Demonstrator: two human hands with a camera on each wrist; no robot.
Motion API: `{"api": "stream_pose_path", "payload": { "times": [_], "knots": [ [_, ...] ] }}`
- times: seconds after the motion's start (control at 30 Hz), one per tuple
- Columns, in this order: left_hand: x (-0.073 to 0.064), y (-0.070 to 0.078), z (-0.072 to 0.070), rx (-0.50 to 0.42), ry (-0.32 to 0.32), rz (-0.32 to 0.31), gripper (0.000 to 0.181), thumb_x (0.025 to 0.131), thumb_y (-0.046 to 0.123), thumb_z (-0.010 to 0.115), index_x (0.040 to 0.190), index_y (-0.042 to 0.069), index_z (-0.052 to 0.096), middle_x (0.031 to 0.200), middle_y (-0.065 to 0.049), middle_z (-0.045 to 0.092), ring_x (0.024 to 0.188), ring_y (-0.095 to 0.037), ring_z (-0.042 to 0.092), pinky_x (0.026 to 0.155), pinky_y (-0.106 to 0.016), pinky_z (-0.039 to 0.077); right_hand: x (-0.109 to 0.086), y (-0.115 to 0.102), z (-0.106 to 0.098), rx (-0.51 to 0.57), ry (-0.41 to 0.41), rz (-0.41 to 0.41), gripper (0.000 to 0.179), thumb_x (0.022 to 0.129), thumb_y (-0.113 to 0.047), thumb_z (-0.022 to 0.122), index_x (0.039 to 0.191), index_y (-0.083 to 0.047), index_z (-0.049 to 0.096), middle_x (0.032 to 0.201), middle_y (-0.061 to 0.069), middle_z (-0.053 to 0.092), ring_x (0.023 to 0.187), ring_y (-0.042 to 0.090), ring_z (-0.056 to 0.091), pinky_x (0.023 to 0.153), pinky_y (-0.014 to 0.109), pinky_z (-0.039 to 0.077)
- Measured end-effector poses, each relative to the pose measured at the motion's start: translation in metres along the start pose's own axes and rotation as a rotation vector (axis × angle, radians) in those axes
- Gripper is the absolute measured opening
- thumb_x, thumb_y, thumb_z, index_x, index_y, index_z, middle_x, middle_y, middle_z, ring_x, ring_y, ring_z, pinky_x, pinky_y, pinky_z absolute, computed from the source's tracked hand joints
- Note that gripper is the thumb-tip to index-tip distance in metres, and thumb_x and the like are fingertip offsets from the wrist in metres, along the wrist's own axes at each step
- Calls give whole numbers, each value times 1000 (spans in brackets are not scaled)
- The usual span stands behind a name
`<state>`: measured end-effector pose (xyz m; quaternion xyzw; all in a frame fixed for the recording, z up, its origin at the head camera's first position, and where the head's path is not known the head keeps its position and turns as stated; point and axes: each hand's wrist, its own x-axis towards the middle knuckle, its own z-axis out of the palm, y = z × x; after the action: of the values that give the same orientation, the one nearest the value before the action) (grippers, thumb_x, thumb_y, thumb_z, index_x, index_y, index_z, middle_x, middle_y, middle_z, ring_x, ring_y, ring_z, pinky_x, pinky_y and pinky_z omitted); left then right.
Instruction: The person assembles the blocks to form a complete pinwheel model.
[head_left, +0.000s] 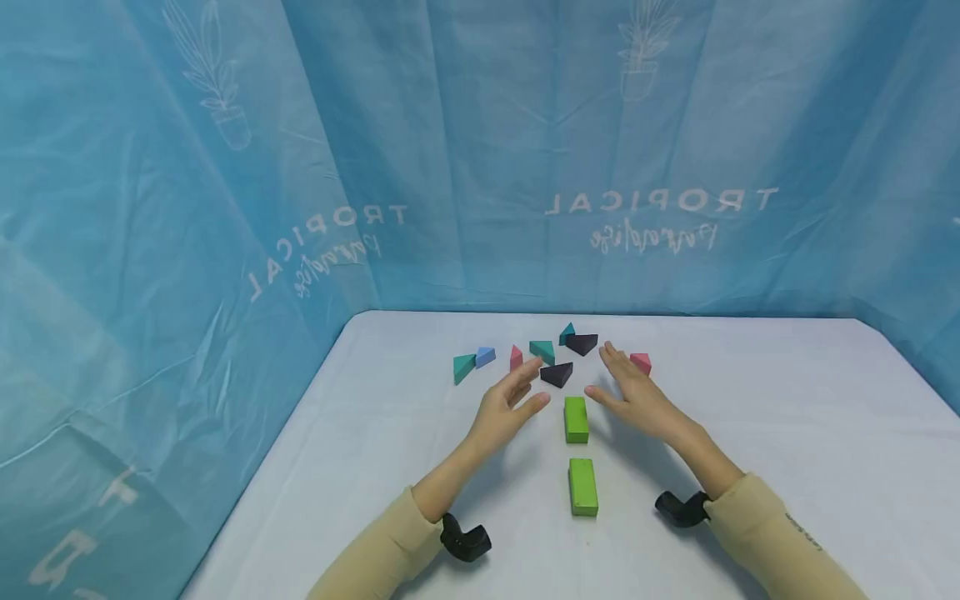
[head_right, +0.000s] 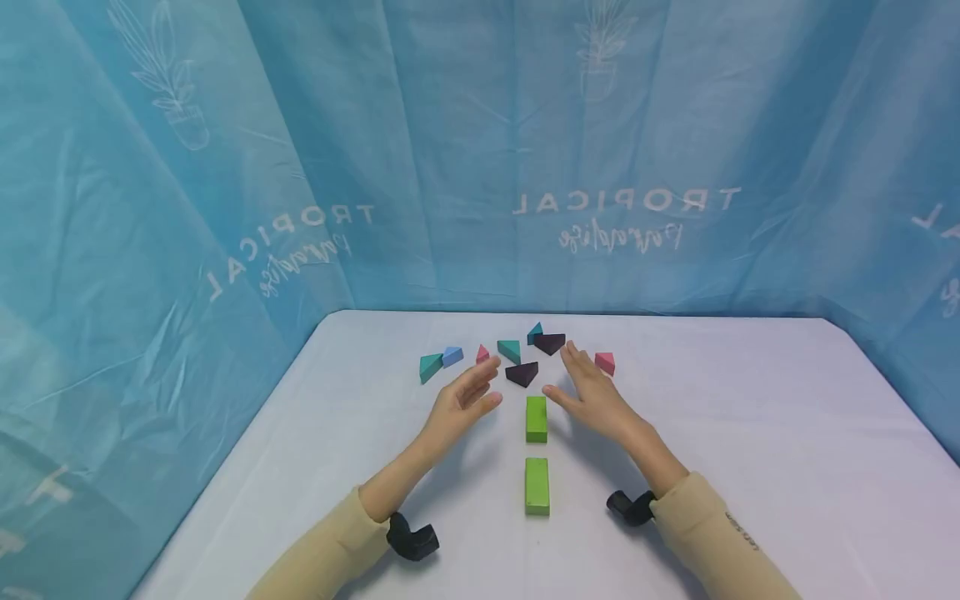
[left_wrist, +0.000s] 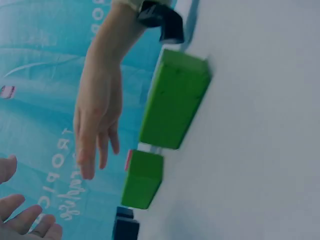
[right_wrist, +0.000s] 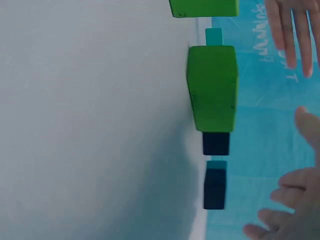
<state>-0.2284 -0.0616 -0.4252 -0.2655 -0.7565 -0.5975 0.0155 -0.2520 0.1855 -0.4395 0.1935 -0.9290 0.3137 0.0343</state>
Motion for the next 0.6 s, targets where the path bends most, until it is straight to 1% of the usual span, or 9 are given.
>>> {"api": "stream_pose_path", "payload": {
  "times": [0.1,0.17,0.23,0.3,0.37,0.47,0.57,0.6],
  "knots": [
    [-14,9,4,-43,-20,22,45,90,2,62,132,-6,49,136,-17,49,128,-29,43,105,-38,35,3,3,5,136,11,-5,76,93,-44,56,149,-2,24,152,18,22,138,37,22,106,56,27],
    [-24,16,7,-43,-50,25,42,90,0,62,129,-9,51,133,-20,51,126,-31,44,105,-40,36,5,4,8,250,36,-4,71,94,-39,58,147,-1,29,149,19,29,135,37,30,104,53,32],
    [-33,24,11,-37,-82,14,42,89,0,62,128,-11,51,132,-23,51,126,-34,44,104,-42,36,7,5,11,379,54,10,66,94,-36,59,145,-2,35,146,19,36,132,36,34,102,52,35],
    [-41,25,16,-18,-102,3,42,89,1,63,128,-10,51,131,-23,51,126,-33,44,104,-41,36,8,6,14,514,59,24,61,94,-32,59,143,-4,38,145,17,39,132,34,35,104,51,34],
    [-48,26,21,-4,-117,-4,43,88,1,64,127,-10,52,130,-23,52,125,-32,46,103,-40,38,8,8,17,622,53,35,57,95,-31,58,143,-5,40,145,15,40,133,31,35,105,51,31],
    [-58,25,29,14,-135,-18,43,87,2,66,126,-8,54,129,-21,55,123,-27,48,103,-36,39,6,9,22,710,44,43,53,95,-29,58,142,-8,43,144,11,42,133,28,35,107,52,28],
    [-66,22,36,17,-141,-27,43,86,3,68,126,-6,56,127,-16,57,122,-22,50,103,-33,39,3,10,27,734,34,34,50,94,-26,59,139,-7,48,141,10,46,132,28,38,107,53,27],
    [-68,20,38,19,-138,-21,43,85,4,68,126,-6,56,127,-15,58,122,-21,50,103,-33,39,3,9,28,734,31,28,48,94,-25,59,138,-7,49,140,11,47,131,28,39,107,53,27]
  ]
}}
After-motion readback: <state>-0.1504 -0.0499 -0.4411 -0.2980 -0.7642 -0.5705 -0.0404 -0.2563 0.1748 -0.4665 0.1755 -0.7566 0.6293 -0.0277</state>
